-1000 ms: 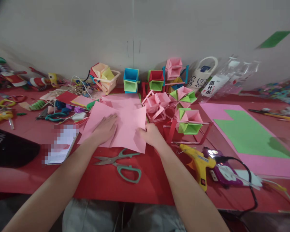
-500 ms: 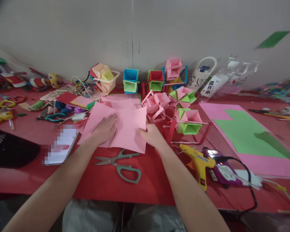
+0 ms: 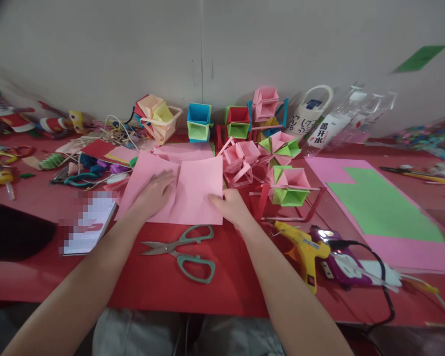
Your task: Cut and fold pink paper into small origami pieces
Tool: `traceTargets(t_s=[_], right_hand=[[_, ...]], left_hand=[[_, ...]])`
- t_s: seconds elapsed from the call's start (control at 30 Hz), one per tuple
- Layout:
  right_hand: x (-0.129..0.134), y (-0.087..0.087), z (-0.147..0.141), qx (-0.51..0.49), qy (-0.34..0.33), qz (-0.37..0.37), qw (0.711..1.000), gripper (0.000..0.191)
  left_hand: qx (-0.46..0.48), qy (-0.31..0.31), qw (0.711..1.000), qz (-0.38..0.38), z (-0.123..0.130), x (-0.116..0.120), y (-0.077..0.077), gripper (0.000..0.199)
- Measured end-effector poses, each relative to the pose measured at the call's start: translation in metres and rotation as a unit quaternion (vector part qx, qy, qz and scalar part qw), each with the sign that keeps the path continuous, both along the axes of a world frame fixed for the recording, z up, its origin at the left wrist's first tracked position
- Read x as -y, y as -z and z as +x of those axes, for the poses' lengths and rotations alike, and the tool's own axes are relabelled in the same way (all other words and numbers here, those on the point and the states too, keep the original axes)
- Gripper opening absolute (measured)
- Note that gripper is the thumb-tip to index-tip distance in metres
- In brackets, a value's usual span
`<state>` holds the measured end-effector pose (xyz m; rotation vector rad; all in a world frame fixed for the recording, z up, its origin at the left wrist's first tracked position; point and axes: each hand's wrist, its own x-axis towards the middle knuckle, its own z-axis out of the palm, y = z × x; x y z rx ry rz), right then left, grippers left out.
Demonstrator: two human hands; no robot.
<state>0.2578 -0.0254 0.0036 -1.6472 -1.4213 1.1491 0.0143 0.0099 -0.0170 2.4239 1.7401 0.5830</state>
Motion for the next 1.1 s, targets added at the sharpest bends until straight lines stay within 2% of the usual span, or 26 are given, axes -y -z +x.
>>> traceTargets(t_s=[0.17,0.33,0.57,1.1], right_hand=[[0.0,0.004,-0.002,0.015,0.007,0.03,0.999,0.03],[0.0,0.003,-0.001,0.017,-0.007,0.028,0.999,0.032],[0.001,-0.002,0.0,0.02,-0.039,0.012,0.999,0.029],[0.001,-0.002,0.004,0.075,-0.058,0.01,0.995,0.028]], left_hand=[[-0.04,0.006,0.999,-0.028,0.006,0.008,-0.003,0.047],[-0.057,0.016,0.995,-0.074,0.004,0.003,0.004,0.053],[-0.048,0.021,0.996,-0.066,0.0,-0.002,0.011,0.054],[-0.052,0.025,0.995,-0.083,0.0,-0.001,0.007,0.055]])
